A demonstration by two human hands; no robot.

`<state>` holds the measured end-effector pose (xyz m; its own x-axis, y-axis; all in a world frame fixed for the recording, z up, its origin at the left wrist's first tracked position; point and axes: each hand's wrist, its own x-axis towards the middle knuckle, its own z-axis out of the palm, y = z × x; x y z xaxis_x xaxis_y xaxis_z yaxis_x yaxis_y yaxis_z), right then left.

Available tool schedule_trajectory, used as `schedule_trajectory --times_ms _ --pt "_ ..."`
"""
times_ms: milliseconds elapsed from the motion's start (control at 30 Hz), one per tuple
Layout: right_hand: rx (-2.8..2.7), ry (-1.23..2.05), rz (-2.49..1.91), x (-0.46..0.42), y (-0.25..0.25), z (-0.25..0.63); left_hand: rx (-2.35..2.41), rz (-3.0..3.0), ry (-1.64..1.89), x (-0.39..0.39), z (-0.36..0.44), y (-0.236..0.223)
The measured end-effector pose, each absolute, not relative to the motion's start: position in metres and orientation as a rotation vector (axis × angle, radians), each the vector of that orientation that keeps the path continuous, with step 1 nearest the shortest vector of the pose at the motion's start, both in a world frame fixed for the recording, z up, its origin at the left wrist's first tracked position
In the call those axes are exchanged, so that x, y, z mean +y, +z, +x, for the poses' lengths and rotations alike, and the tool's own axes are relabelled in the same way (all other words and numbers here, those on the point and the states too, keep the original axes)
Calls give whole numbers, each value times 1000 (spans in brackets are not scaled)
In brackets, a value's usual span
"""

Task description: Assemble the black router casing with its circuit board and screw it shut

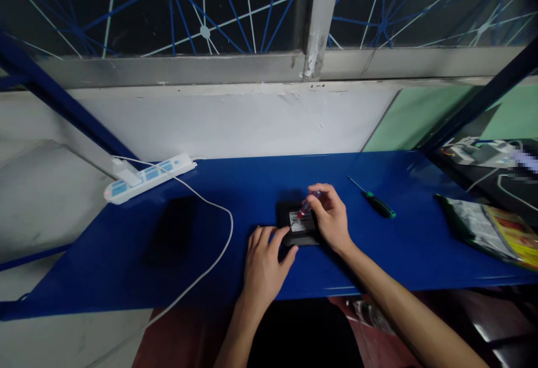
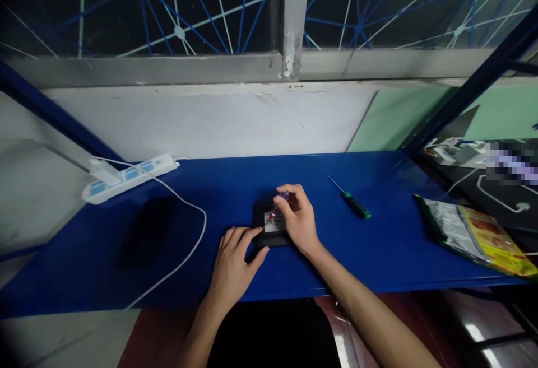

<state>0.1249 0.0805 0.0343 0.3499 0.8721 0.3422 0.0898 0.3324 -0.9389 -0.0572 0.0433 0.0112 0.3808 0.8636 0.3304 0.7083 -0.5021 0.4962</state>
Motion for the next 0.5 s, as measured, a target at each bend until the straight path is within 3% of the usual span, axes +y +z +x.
schedule_trajectory --times_ms 500 --pt "-1069 848 -1027 77 39 125 1382 2371 818 43 -58 12"
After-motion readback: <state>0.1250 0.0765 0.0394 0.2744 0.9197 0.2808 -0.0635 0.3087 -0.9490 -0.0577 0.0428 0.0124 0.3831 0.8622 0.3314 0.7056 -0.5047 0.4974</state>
